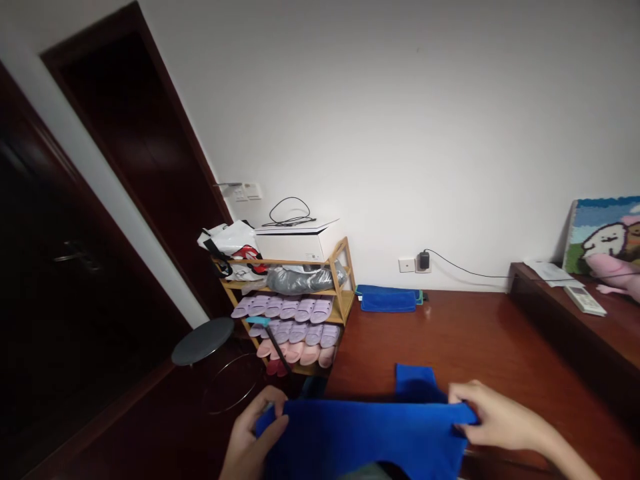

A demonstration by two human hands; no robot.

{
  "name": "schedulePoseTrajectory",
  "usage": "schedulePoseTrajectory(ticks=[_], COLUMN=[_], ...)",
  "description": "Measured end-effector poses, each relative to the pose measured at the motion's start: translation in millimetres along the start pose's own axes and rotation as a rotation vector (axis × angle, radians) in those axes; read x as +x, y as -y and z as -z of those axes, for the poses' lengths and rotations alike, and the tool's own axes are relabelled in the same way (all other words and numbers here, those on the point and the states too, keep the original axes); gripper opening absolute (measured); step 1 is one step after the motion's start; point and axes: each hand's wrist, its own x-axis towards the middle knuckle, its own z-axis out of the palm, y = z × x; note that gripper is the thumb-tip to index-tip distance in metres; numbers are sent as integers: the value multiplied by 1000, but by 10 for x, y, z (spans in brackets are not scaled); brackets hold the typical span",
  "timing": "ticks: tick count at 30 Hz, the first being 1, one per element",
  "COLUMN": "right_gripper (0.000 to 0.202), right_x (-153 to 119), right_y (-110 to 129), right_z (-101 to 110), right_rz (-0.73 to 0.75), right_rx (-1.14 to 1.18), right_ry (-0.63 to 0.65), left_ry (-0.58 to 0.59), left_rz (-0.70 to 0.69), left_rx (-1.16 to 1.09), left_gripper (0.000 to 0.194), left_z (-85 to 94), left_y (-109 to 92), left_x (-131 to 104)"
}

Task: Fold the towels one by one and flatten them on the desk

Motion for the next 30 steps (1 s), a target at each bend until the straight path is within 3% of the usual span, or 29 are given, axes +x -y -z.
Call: schedulePoseTrajectory(ticks=[3, 6, 9, 13, 17, 19, 22, 25, 28, 30], right_gripper=[10, 21, 37, 44, 31, 26, 24, 24, 29, 34], right_x=[-411, -709, -957, -1198, -1089, -927, -690, -564, -533, -531], right_y=[-90, -364, -762, -1248, -1548, -1662, -1811, -1895, -1943, -2014], right_z=[343, 496, 539, 663, 1079, 1383, 1813, 2044, 1996, 1823], right_rz=[-83, -208, -297, -349, -302, -261, -202, -171, -199, -208], right_rx=[40, 53, 115, 140, -5, -96, -291, -606, -807, -806], right_ry=[-97, -102, -103, -124, -154, -158, -269, -516, -779, -877], left_ry=[-107, -147, -31, 135, 370, 409, 343, 187, 12, -56], left_rz=[-154, -253, -267, -279, -303, -361, -517, -685, -778, -802], left_rx=[57, 153, 334, 474, 614, 664, 698, 746, 797, 828], left_gripper=[42, 37, 33, 31, 24, 28, 35, 36, 37, 37], left_z=[104, 162, 121, -61, -343, -505, -727, -850, -831, -770], left_y=[-82, -16, 189, 438, 408, 324, 205, 162, 298, 544], left_x=[108, 291, 511, 793, 1201, 1491, 1934, 2229, 2319, 2289])
